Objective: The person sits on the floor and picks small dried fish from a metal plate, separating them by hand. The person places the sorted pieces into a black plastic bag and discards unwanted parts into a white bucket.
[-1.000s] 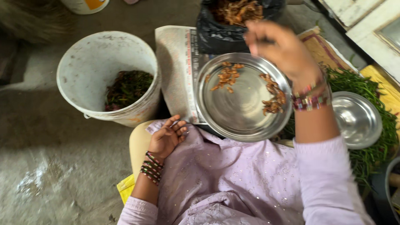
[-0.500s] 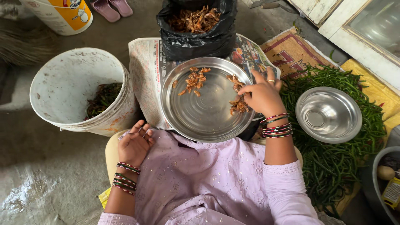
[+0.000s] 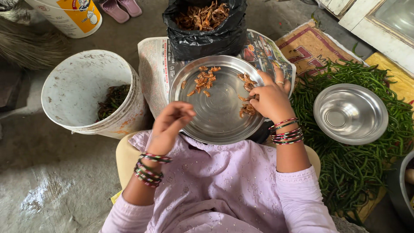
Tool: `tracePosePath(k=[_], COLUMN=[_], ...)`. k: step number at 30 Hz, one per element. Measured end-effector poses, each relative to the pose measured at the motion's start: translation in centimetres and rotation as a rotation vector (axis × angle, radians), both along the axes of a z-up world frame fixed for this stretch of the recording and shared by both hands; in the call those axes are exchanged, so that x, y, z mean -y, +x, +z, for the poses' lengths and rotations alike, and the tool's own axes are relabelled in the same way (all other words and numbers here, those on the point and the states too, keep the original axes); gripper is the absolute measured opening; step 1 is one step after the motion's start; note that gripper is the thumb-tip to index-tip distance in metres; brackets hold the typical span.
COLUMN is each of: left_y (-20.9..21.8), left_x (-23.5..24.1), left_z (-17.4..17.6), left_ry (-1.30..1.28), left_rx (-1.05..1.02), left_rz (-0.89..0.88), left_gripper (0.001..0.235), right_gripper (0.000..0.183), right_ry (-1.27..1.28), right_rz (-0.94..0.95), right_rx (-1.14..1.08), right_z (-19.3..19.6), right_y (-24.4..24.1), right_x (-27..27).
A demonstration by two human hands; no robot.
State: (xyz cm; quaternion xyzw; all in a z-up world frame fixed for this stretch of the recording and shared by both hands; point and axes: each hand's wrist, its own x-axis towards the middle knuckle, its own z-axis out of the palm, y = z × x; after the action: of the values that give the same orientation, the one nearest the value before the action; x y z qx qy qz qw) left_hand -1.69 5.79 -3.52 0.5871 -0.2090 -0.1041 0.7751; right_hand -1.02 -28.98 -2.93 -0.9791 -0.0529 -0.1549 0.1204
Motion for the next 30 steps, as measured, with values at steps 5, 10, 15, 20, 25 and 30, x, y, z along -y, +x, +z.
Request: tracePosePath(k=[5,10,15,20,25,30], left_y=[-0.2,0.0,0.7,1.2,2.3,2.6], left_x=[3.7,6.8,8.9,9.0,8.8,8.7], left_z=[3.3,6.1,6.6,5.3,3.8,3.2], left_ry=[0.226,0.651,0.784,0.738,0.518,0.428], left_rx=[0.174,0.787,0.835,0.691,0.399,0.246], left_rz=[-0.006,0.271,0.319,0.283,0.145,0.106], left_gripper=[0.029,0.036,0.016,0.012,0.014,0.016], right_gripper=[0.008,0.009,0.010,0.007,0.008,0.013], right_ry=[-0.015,0.198,0.447,0.507,0.626,0.829], right_rz=[0.010,0.201,0.380,0.402,0.436,0.428], right_rx=[0.001,0.047,-0.049,-0.047,-0.063,-0.144], right_z=[0.3,2.0,3.8,4.5,4.5,4.7], right_y=[0.0,-0.5,-1.8,-2.1,-2.0,-2.2], right_x=[-0.4,-1.2,-2.7,-3.4,-3.4,-3.3])
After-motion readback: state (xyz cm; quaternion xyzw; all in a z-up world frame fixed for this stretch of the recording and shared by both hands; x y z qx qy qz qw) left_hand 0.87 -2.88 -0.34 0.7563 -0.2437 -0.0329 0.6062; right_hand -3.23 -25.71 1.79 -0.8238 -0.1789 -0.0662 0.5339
